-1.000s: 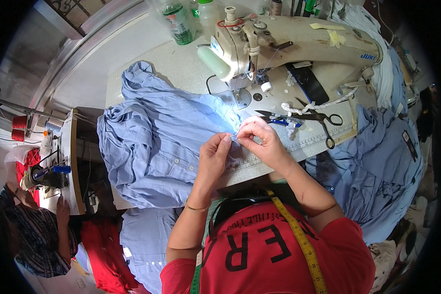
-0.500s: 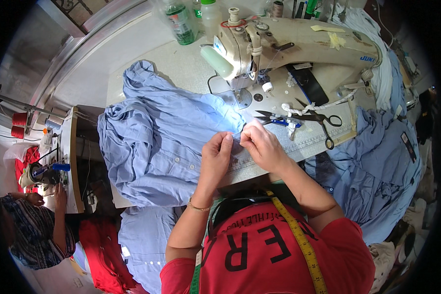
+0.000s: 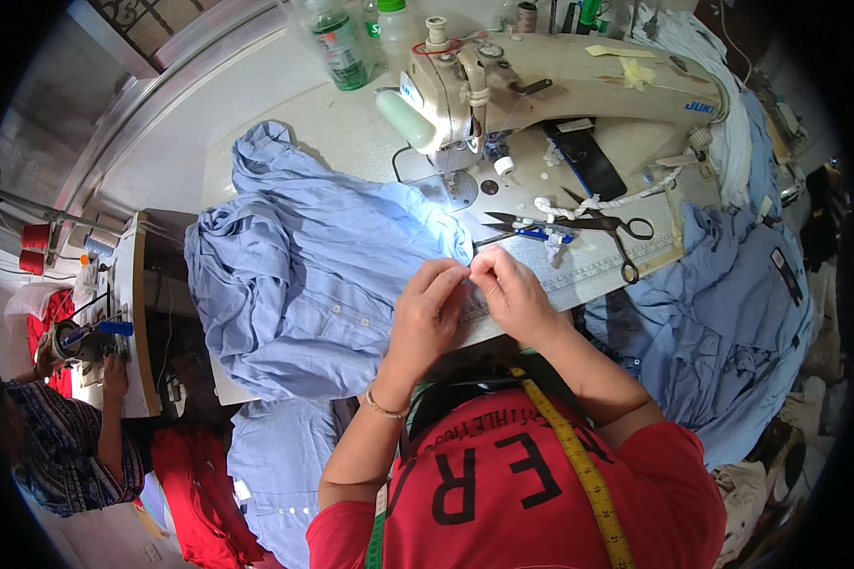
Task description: The person uses an industrial sewing machine to stitch a blue button-down shirt, aligning the fabric with their hands and occasionally using shears to trim threads.
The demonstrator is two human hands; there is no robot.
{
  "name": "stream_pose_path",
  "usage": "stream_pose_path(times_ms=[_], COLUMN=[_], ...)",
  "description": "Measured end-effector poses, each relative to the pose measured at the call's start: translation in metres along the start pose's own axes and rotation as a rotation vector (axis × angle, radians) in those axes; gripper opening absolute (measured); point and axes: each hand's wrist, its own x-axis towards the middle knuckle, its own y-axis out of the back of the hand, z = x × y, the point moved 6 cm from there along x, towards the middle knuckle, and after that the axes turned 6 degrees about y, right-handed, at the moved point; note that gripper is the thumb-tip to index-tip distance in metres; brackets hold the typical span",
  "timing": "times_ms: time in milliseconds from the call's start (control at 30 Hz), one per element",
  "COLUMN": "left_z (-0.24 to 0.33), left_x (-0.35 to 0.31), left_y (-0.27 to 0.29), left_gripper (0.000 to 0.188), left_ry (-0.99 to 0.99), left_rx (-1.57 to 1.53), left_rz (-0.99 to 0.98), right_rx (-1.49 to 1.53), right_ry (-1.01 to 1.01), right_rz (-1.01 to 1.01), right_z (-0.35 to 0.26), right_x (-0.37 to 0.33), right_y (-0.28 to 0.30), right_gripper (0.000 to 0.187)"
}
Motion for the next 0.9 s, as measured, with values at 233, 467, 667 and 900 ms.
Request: stream_pose_path(times_ms=[233, 467, 667, 900], left_z=[-0.011, -0.045, -0.043, -0.041], left_x=[-0.005, -0.023, -0.026, -0.025], left_y=[0.004, -0.001, -0.005, -0.007], left_gripper=[0.011, 0.016, 0.015, 0.014], left_ry=[0.113, 0.594, 0.512, 0.528], left_rx=[-0.014, -0.551, -0.605, -0.645], left_rz=[0.093, 0.098, 0.076, 0.047], right_rx=[0.099, -0.804, -0.689, 0.042], right_ry=[0.05, 0.005, 0.027, -0.195], right_rz=[-0.152, -0.159, -0.228, -0.209], right_z=[-0.021, 0.046, 0.048, 0.015], right_x=[-0.007, 0.016, 0.021, 0.0], right_y=[0.001, 0.062, 0.061, 0.033], right_gripper=[0.007, 0.028, 0.025, 0.019])
